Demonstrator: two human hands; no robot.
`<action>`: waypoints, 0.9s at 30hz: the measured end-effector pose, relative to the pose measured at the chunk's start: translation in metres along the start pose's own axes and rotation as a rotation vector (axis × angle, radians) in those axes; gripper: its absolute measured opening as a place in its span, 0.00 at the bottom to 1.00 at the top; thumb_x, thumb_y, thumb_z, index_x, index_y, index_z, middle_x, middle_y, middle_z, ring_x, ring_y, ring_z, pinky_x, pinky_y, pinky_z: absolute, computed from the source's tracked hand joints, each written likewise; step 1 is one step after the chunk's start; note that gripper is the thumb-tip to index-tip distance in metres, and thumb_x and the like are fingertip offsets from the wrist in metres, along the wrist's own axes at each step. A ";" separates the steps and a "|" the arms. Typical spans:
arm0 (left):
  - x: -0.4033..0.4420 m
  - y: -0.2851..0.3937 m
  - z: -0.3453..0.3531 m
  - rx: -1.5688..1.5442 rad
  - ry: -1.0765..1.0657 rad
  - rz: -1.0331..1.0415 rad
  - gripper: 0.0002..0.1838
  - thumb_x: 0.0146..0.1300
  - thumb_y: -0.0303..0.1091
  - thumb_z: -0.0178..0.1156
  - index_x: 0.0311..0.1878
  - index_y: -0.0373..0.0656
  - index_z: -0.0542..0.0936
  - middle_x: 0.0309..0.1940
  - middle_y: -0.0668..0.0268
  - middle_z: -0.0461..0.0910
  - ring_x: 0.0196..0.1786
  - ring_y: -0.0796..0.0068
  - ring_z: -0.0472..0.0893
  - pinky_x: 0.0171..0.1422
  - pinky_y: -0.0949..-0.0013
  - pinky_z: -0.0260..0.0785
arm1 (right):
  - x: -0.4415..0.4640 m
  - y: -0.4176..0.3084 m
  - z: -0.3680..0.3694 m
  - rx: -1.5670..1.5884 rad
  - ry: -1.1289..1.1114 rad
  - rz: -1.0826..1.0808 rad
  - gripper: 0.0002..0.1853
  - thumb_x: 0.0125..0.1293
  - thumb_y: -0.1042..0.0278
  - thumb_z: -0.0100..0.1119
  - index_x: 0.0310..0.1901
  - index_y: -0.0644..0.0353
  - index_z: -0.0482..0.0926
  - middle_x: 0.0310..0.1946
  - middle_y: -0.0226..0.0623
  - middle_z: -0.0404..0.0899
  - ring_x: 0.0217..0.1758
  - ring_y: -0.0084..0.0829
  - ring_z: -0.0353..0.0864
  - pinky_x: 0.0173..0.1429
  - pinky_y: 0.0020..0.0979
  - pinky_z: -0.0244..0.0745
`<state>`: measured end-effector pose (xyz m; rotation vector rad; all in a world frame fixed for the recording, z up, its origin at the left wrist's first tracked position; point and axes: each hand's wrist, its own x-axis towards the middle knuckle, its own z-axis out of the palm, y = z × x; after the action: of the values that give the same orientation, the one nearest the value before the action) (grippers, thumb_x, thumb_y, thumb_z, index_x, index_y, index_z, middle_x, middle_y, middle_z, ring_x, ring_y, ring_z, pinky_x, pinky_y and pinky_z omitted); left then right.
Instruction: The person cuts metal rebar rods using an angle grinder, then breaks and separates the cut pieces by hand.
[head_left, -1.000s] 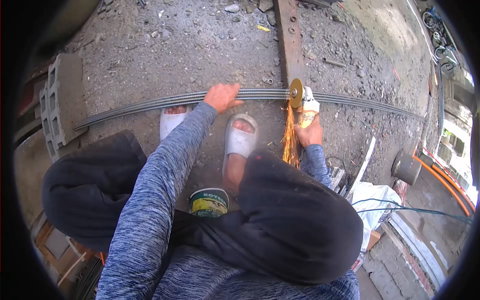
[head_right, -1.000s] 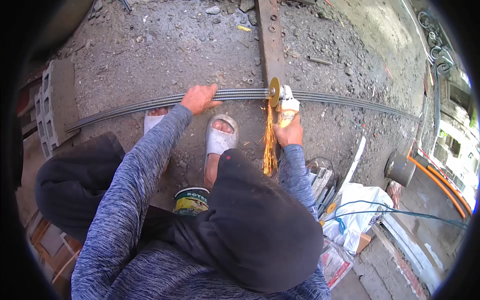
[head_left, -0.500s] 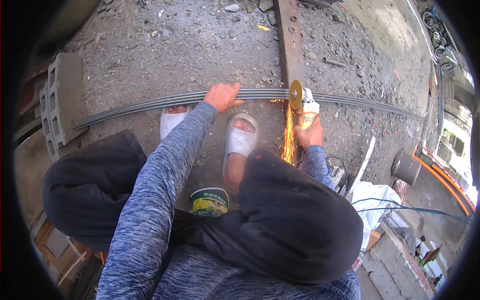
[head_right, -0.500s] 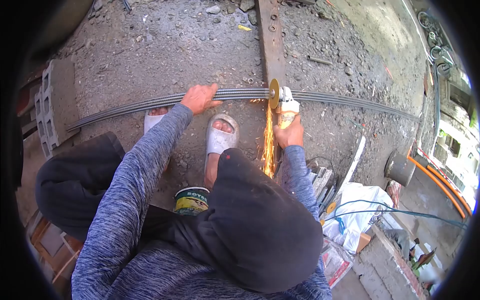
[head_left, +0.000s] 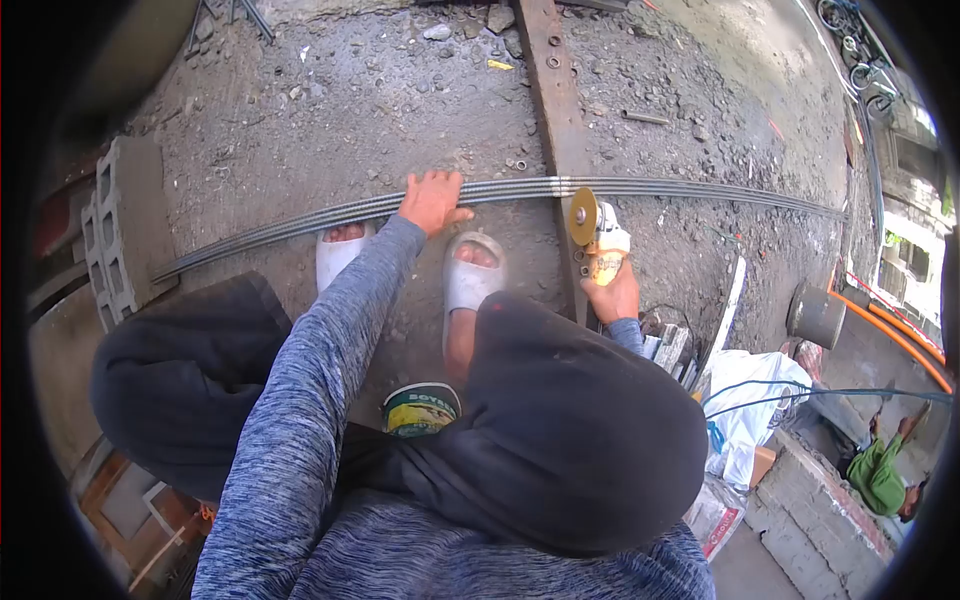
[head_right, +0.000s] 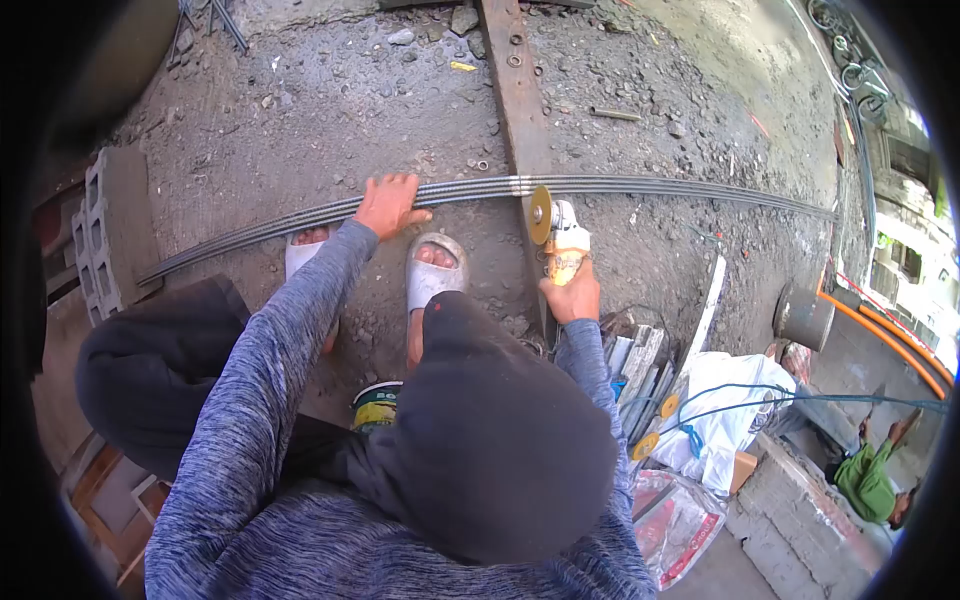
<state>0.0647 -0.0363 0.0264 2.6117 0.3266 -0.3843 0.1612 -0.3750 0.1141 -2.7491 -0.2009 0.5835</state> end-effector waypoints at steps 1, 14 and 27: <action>-0.008 0.009 -0.003 0.076 0.075 0.004 0.32 0.61 0.54 0.69 0.60 0.42 0.74 0.59 0.51 0.77 0.65 0.50 0.75 0.64 0.44 0.66 | -0.009 0.005 -0.003 0.119 0.005 0.037 0.30 0.49 0.63 0.72 0.53 0.67 0.74 0.41 0.53 0.86 0.46 0.49 0.87 0.52 0.46 0.80; -0.041 0.181 0.012 -1.079 -0.623 0.318 0.13 0.63 0.35 0.74 0.42 0.35 0.86 0.32 0.66 0.86 0.33 0.81 0.81 0.40 0.73 0.74 | -0.032 0.021 -0.027 1.898 0.106 0.500 0.20 0.59 0.57 0.68 0.46 0.59 0.76 0.28 0.42 0.82 0.26 0.37 0.85 0.32 0.40 0.85; -0.061 0.197 -0.012 -0.975 -0.240 0.182 0.18 0.48 0.31 0.85 0.36 0.37 0.84 0.27 0.71 0.83 0.28 0.86 0.77 0.34 0.77 0.71 | -0.023 0.029 0.027 2.252 0.426 0.521 0.20 0.61 0.62 0.66 0.50 0.59 0.71 0.29 0.44 0.78 0.28 0.42 0.84 0.34 0.47 0.85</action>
<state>0.0678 -0.2090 0.1392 1.6063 0.1330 -0.3499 0.1314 -0.3994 0.0895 -0.5770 0.7859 0.0272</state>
